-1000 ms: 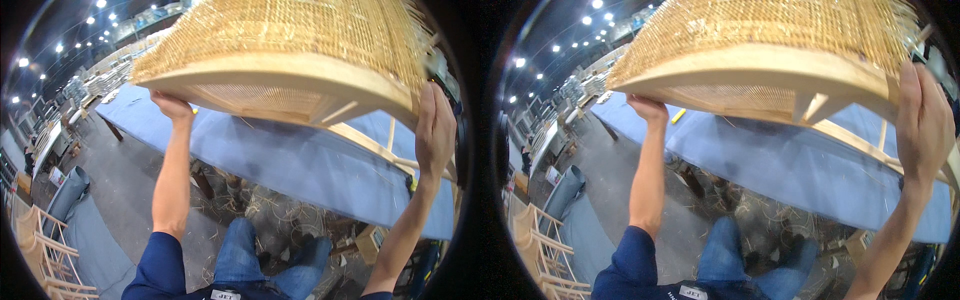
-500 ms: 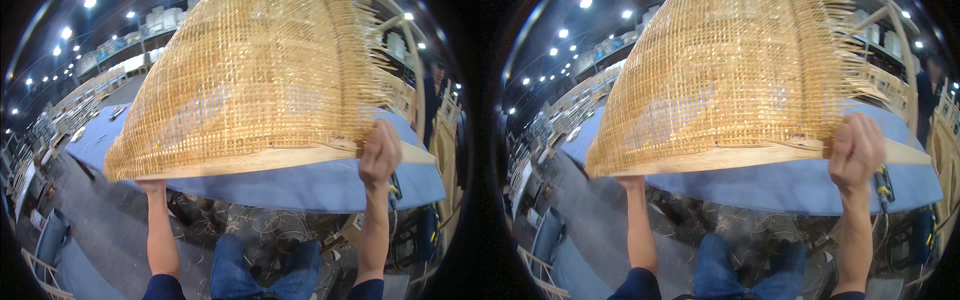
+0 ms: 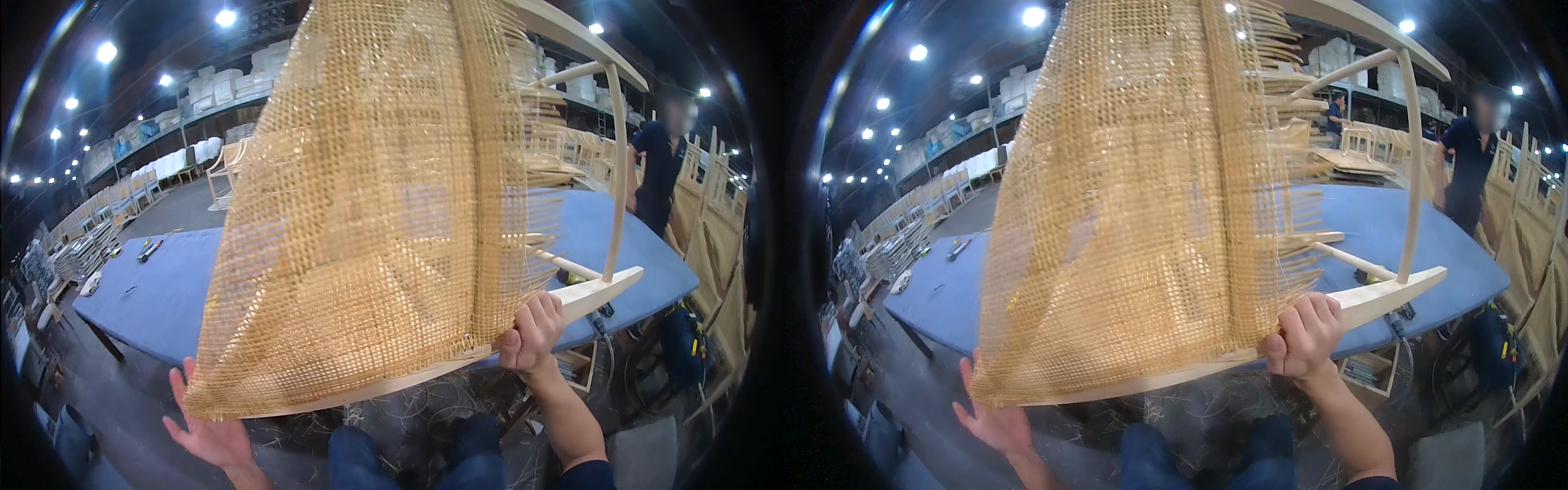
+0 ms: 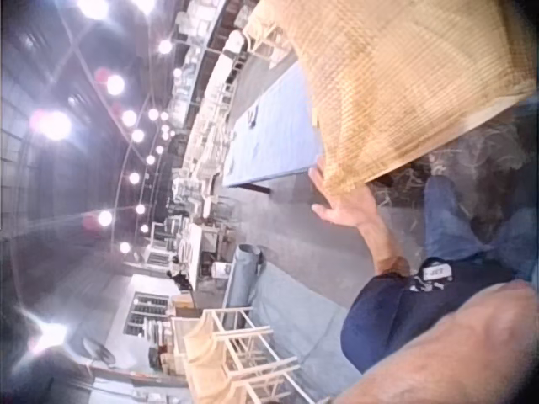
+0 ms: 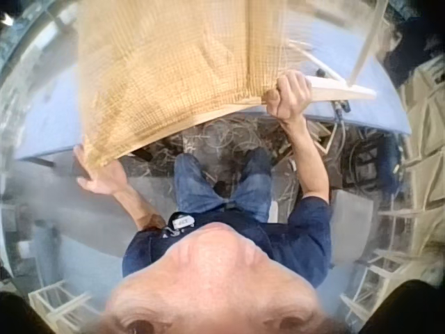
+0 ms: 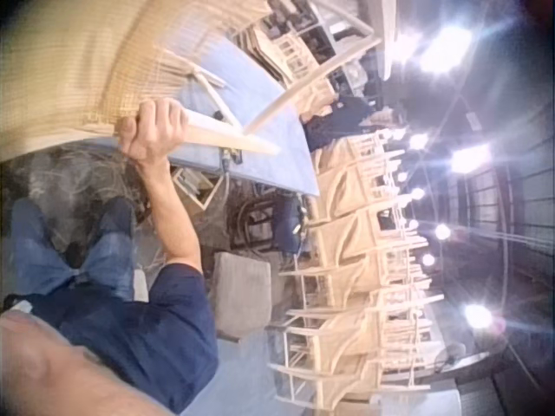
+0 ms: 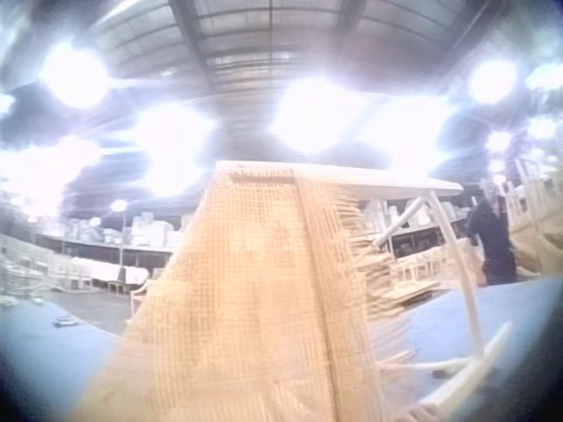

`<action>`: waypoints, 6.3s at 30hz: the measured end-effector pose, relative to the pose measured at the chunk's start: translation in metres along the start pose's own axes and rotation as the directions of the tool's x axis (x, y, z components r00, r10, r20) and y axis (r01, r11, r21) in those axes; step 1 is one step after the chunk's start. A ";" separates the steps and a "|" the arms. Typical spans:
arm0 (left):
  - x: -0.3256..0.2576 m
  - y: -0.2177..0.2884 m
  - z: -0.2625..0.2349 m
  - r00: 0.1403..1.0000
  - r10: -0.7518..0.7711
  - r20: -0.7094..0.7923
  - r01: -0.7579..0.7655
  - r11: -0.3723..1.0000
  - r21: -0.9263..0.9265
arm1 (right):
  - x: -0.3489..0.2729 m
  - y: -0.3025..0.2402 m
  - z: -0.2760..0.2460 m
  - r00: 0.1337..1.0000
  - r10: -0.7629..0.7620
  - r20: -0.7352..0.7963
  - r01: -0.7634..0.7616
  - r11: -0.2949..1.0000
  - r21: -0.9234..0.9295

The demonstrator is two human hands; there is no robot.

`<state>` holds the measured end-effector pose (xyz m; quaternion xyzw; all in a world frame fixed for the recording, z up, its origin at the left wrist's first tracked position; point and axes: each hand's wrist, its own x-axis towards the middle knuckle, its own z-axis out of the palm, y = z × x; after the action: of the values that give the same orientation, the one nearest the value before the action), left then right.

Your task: The person attaches a sheet of woven cane webbing to the underside of a wooden chair frame. They use a yellow pneumatic staple gun to secure the webbing along the edges of the frame, frequently repositioning the chair to access different sides and ensure the material is taut.

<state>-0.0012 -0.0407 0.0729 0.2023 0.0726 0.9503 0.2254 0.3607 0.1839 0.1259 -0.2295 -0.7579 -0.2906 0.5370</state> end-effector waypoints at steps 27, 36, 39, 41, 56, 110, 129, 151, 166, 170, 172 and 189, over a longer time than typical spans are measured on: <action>0.045 -0.079 -0.104 0.990 -0.056 -0.126 0.109 0.878 0.466 | -0.088 0.048 0.112 0.987 0.149 -0.063 -0.146 0.988 0.051; 0.045 -0.110 -0.097 0.964 -0.250 0.089 0.083 0.600 0.795 | -0.099 0.113 0.155 0.983 0.161 0.088 -0.164 0.986 0.036; 0.042 -0.107 -0.104 0.928 -0.342 0.149 0.020 0.444 0.896 | -0.118 0.118 0.157 0.960 0.154 0.234 -0.178 0.980 0.087; 0.039 -0.107 -0.093 0.920 -0.366 0.143 0.003 0.370 0.929 | -0.119 0.122 0.150 0.927 0.150 0.345 -0.199 0.974 0.111; -0.042 -0.098 -0.053 0.919 -0.286 0.271 -0.180 0.308 0.934 | -0.157 0.186 0.056 0.906 0.358 0.228 -0.325 0.931 -0.168; 0.019 -0.012 -0.097 0.735 0.286 0.615 -0.546 -0.289 0.787 | -0.097 -0.178 0.091 0.049 0.405 0.913 -0.236 -0.884 0.404; -0.089 -0.155 -0.098 0.733 -0.653 -0.190 0.627 0.541 0.561 | -0.070 -0.180 0.098 -0.080 0.237 0.968 -0.042 -0.971 0.235; -0.061 -0.186 -0.083 0.693 -0.710 -0.125 0.714 0.653 0.254 | -0.072 -0.182 0.096 -0.172 0.188 0.967 -0.032 -0.982 0.186; -0.064 -0.196 -0.059 0.676 -0.721 -0.154 0.732 0.631 0.258 | -0.074 -0.175 0.103 -0.145 0.054 0.988 0.012 -0.998 0.057; -0.064 -0.199 -0.066 0.675 -0.730 -0.107 0.730 0.640 0.240 | -0.075 -0.177 0.108 -0.121 0.076 0.990 0.011 -0.997 0.078; -0.064 -0.200 -0.067 0.669 -0.730 -0.137 0.736 0.626 0.259 | -0.078 -0.177 0.109 -0.103 0.097 0.990 0.013 -0.995 0.099; -0.063 -0.195 -0.049 0.692 -0.720 -0.040 0.697 0.654 0.294 | -0.081 -0.185 0.111 -0.068 0.183 0.981 0.009 -0.983 0.184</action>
<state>0.1074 0.1017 -0.0381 0.2264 0.2734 0.7567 0.5490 0.1888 0.1230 -0.0152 -0.1793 -0.0380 0.8723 0.4533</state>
